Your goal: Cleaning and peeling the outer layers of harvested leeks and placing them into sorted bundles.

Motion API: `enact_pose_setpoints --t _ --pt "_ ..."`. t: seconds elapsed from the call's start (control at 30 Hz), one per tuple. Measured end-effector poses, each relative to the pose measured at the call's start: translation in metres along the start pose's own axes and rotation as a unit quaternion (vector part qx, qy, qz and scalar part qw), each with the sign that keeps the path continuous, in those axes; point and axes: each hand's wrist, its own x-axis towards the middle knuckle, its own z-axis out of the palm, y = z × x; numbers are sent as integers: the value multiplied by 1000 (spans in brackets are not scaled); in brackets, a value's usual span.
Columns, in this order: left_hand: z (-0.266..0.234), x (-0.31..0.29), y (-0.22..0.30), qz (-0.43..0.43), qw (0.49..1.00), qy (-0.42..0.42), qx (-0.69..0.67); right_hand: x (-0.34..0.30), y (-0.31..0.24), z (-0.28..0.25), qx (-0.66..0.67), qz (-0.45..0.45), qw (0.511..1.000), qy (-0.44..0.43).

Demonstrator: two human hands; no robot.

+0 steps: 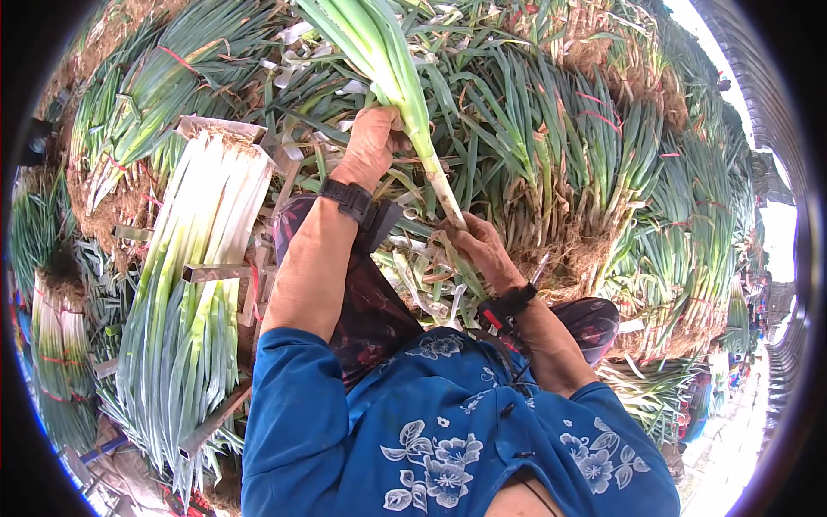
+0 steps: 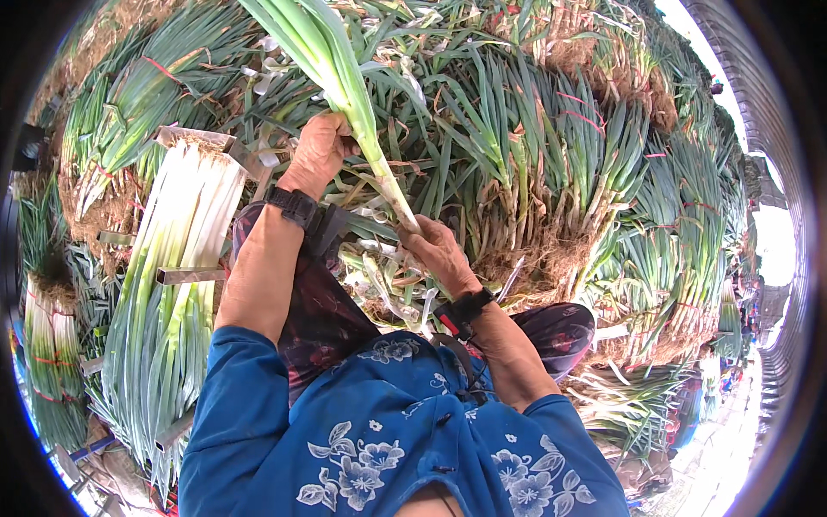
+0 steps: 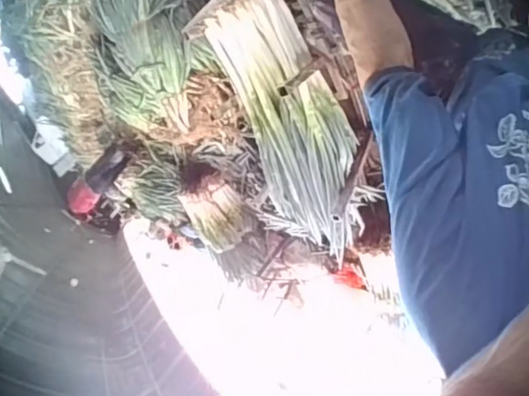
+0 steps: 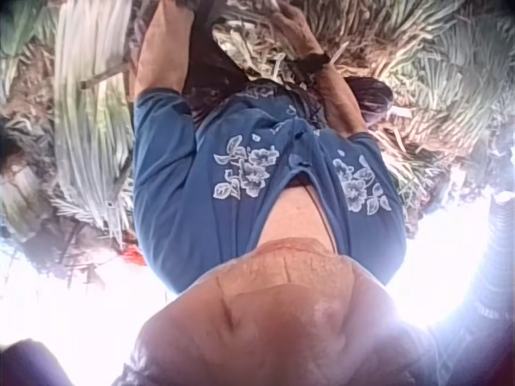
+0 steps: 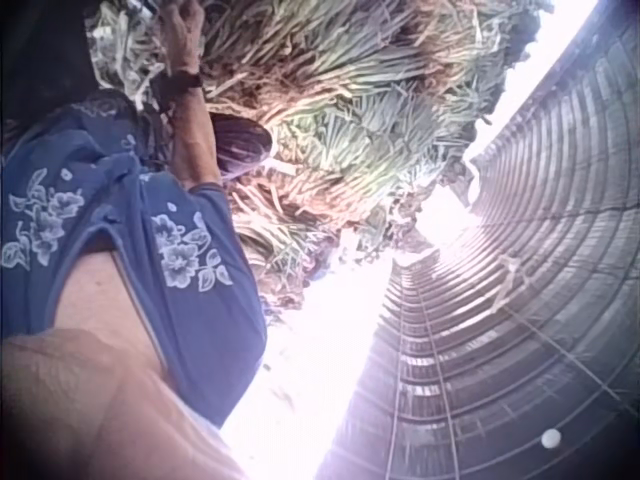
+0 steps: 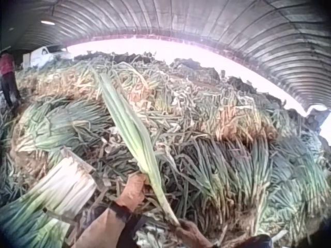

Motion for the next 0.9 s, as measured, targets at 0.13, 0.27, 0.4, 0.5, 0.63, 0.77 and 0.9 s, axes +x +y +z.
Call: enact_pose_setpoints --t 0.13,0.27,0.4,0.5,0.63,0.77,0.9 --pt "11 -6 -7 22 996 32 -83 -5 -12 -1 83 14 992 -90" --pt "-2 3 -4 -39 986 -70 -144 -12 -33 18 157 11 981 -113" --pt "-6 0 1 -111 948 -227 -195 -25 -39 26 170 -27 981 -85" --pt "-10 -6 1 -152 942 -253 -159 -30 -40 23 237 -7 962 -133" --pt "-5 -26 0 -159 966 -198 -41 -35 -36 26 285 10 944 -166" --pt "-29 -23 -2 -250 896 -367 4 -37 -32 36 311 34 932 -181" --pt "-26 -35 -22 -185 829 -427 310 -38 -43 38 304 34 939 -157"
